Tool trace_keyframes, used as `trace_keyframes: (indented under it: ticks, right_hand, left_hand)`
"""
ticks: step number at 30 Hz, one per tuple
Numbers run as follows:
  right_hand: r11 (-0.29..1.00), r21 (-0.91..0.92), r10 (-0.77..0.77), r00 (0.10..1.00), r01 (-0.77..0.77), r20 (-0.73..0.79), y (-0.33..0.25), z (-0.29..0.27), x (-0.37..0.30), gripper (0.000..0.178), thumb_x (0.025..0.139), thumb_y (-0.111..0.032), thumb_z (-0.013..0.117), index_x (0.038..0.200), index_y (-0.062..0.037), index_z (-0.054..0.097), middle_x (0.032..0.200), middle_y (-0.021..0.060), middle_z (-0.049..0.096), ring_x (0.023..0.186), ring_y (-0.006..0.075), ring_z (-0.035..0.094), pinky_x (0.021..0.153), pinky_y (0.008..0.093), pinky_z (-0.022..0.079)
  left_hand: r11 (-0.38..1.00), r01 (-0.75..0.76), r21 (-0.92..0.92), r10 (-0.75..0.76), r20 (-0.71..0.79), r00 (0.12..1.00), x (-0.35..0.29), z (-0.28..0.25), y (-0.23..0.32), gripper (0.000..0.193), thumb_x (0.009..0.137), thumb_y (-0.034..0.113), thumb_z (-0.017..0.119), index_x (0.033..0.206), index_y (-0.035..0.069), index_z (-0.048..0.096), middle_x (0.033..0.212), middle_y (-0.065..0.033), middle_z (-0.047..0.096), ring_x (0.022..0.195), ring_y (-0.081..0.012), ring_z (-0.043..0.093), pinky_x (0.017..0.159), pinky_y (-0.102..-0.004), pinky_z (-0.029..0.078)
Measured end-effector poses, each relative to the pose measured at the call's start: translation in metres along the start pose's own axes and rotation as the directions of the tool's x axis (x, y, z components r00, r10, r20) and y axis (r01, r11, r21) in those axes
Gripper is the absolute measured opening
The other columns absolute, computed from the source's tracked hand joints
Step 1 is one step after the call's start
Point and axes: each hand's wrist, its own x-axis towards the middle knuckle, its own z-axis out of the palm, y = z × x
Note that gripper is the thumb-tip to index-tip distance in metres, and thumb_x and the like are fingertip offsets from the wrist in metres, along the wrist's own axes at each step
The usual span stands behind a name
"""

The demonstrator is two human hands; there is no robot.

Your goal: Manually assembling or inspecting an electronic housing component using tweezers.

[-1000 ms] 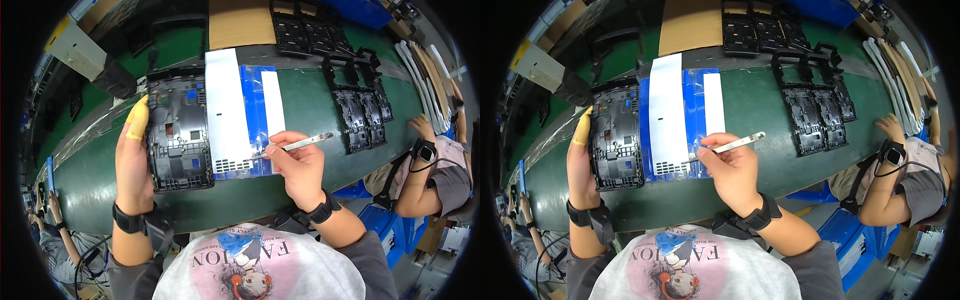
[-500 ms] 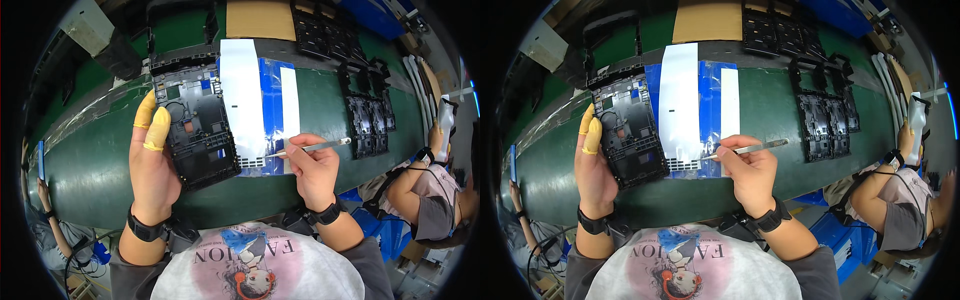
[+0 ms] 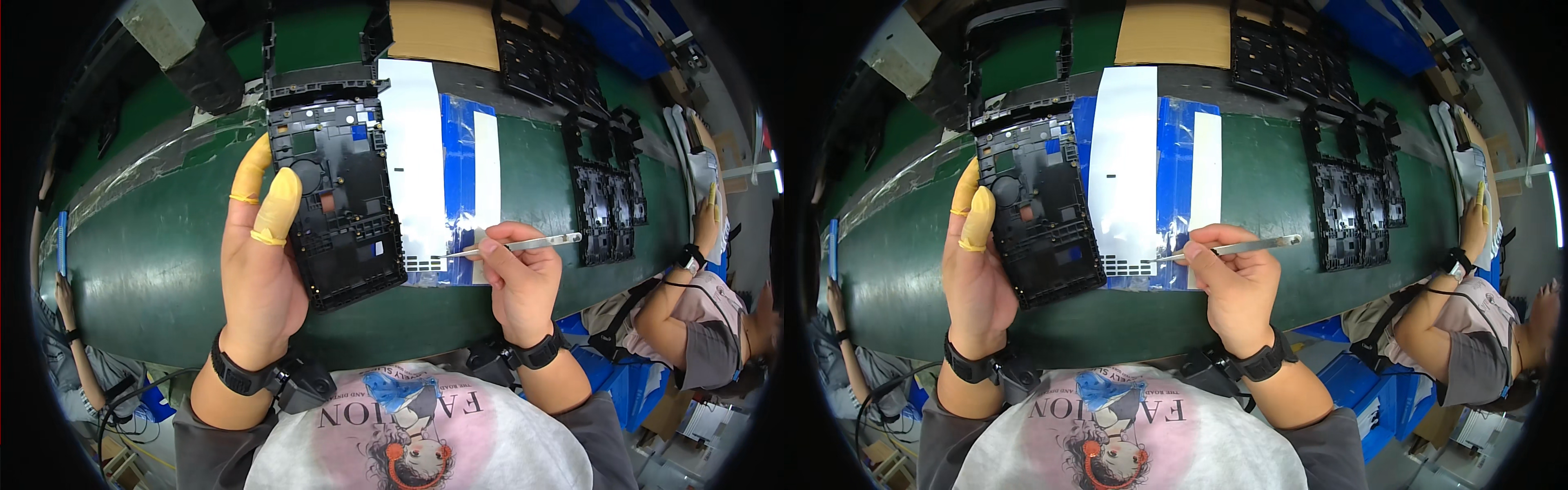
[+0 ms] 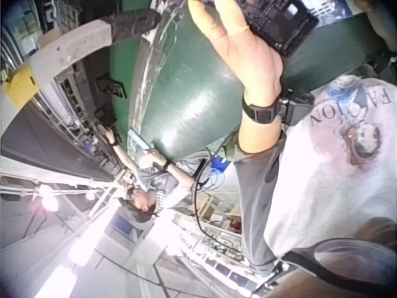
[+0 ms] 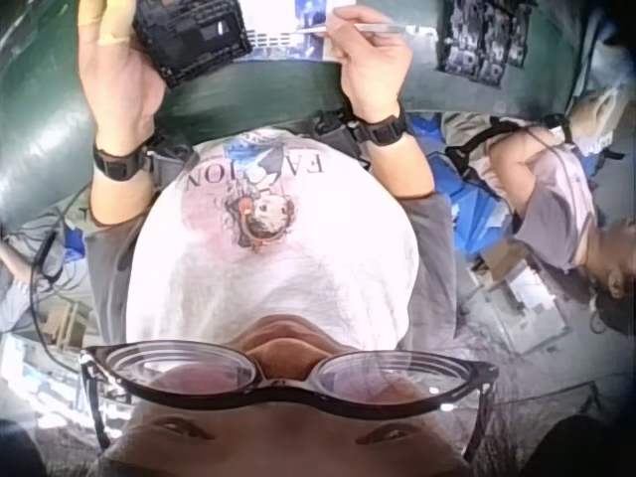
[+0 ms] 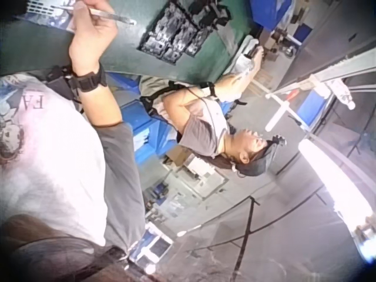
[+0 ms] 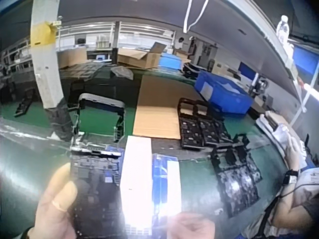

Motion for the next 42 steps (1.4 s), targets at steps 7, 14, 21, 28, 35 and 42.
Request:
trace_keyframes:
  ticks: [7, 14, 21, 28, 35, 42]
  right_hand:
    - [0.988, 0.136, -0.086, 0.994, 0.075, 0.075, -0.033, 0.019, -0.016, 0.016, 0.070, 0.003, 0.057, 0.085, 0.0039, 0.053, 0.067, 0.0073, 0.055, 0.051, 0.0066, 0.046, 0.044, 0.0163, 0.034]
    - [1.000, 0.014, -0.014, 0.972, 0.011, 0.233, -0.029, 0.048, -0.011, 0.015, 0.071, 0.001, 0.059, 0.085, 0.0031, 0.055, 0.072, 0.0071, 0.058, 0.055, 0.0056, 0.050, 0.046, 0.0153, 0.036]
    - [0.998, 0.045, -0.051, 0.967, 0.041, 0.250, -0.026, 0.051, -0.010, 0.016, 0.071, 0.002, 0.059, 0.086, 0.0034, 0.054, 0.071, 0.0066, 0.058, 0.057, 0.0060, 0.051, 0.047, 0.0155, 0.036]
    - [0.998, 0.028, -0.066, 0.967, 0.061, 0.246, -0.025, 0.054, -0.009, 0.015, 0.071, 0.003, 0.058, 0.085, 0.0036, 0.054, 0.070, 0.0065, 0.057, 0.056, 0.0054, 0.050, 0.047, 0.0155, 0.036]
    - [0.998, 0.024, -0.065, 0.970, 0.061, 0.236, -0.027, 0.052, -0.009, 0.015, 0.071, 0.004, 0.057, 0.086, 0.0035, 0.054, 0.069, 0.0068, 0.057, 0.054, 0.0058, 0.049, 0.047, 0.0162, 0.036]
    - [0.987, 0.125, -0.110, 0.993, 0.103, 0.051, -0.014, 0.030, -0.005, 0.017, 0.068, 0.006, 0.057, 0.085, 0.0023, 0.054, 0.069, 0.0062, 0.056, 0.050, 0.0043, 0.044, 0.044, 0.0155, 0.034]
  left_hand:
    - [0.968, 0.230, -0.099, -0.217, 0.130, 0.968, -0.006, 0.003, -0.011, 0.041, 0.084, 0.018, 0.044, 0.122, 0.010, 0.030, 0.107, -0.0051, 0.047, 0.091, -0.0135, 0.048, 0.079, -0.0284, 0.042]
    - [0.944, 0.298, -0.137, -0.279, 0.145, 0.949, -0.011, 0.006, -0.009, 0.043, 0.084, 0.021, 0.043, 0.123, 0.011, 0.028, 0.113, -0.0066, 0.043, 0.097, -0.0167, 0.046, 0.082, -0.0314, 0.041]
    - [0.937, 0.296, -0.186, -0.258, 0.205, 0.944, -0.012, 0.004, -0.006, 0.045, 0.084, 0.022, 0.045, 0.124, 0.011, 0.028, 0.111, -0.0052, 0.045, 0.095, -0.0145, 0.047, 0.081, -0.0295, 0.041]
    - [0.951, 0.267, -0.156, -0.241, 0.166, 0.956, -0.012, 0.004, -0.006, 0.043, 0.085, 0.023, 0.044, 0.123, 0.011, 0.029, 0.111, -0.0045, 0.045, 0.095, -0.0143, 0.046, 0.081, -0.0298, 0.040]
    - [0.980, 0.199, -0.001, -0.194, 0.225, 0.955, -0.015, 0.002, -0.006, 0.076, 0.062, -0.004, 0.057, 0.127, 0.009, 0.020, 0.111, -0.0072, 0.043, 0.097, -0.0175, 0.045, 0.086, -0.0303, 0.037]
    - [0.997, -0.077, 0.007, 0.076, 0.107, 0.991, -0.004, -0.009, 0.007, 0.079, 0.058, -0.012, 0.050, 0.127, 0.008, 0.017, 0.110, -0.0102, 0.043, 0.100, -0.0202, 0.044, 0.085, -0.0323, 0.039]
